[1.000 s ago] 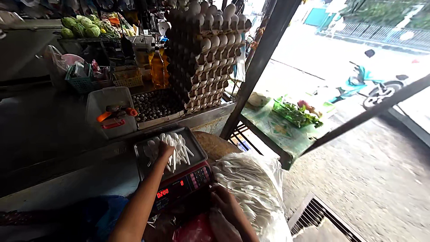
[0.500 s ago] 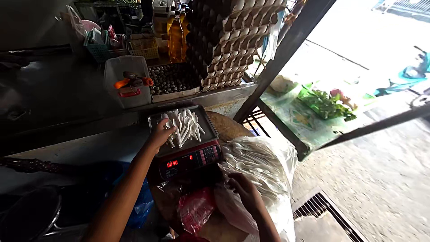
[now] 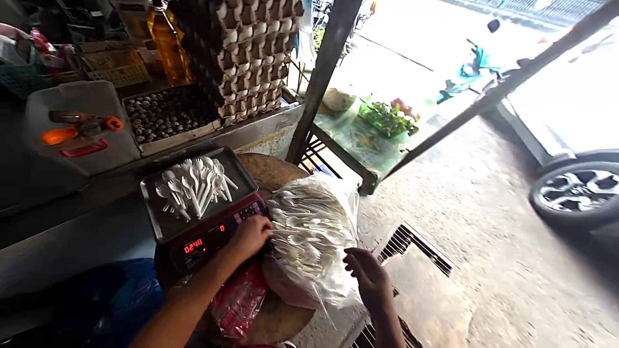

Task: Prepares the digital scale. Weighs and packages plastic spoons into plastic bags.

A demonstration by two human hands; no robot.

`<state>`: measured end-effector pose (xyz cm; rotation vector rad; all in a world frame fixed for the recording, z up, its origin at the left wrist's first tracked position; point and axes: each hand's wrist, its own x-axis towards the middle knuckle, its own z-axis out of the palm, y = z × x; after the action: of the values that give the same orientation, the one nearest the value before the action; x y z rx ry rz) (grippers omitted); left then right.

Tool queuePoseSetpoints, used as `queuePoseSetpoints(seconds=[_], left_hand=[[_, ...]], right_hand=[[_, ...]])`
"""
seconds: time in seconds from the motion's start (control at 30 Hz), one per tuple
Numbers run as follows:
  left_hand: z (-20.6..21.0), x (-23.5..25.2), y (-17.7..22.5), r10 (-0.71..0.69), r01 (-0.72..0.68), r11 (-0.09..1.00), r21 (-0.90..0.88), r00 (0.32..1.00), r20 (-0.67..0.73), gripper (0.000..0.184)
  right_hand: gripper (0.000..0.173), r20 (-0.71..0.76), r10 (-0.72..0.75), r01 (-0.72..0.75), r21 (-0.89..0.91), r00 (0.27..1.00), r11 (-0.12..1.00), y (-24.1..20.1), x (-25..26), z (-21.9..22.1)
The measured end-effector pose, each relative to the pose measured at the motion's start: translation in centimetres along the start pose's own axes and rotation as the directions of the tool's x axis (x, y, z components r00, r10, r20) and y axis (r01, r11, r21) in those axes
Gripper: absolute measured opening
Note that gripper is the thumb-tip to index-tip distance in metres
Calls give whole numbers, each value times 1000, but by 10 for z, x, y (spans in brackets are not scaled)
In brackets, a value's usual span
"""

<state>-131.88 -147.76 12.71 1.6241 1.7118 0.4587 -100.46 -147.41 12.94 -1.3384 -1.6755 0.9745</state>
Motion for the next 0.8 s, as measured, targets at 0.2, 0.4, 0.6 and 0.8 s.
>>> queuePoseSetpoints(seconds=[0.2, 0.4, 0.6, 0.8], left_hand=[[69, 47, 46, 57, -70, 986, 151, 995, 86, 34], [68, 50, 40, 110, -108, 992, 63, 993, -39, 28], [-23, 28, -12, -127, 15, 985, -173, 742, -659, 33], [-100, 31, -101, -472, 352, 878, -324, 526, -708, 48]], right_hand=[[25, 67, -1, 3, -29, 998, 1000, 9, 0, 4], [24, 86, -22, 23, -21, 996, 1000, 20, 4, 1], [25, 87, -41, 44, -33, 995, 998, 23, 10, 1], [24, 108, -97, 101, -27, 989, 995, 9, 12, 13]])
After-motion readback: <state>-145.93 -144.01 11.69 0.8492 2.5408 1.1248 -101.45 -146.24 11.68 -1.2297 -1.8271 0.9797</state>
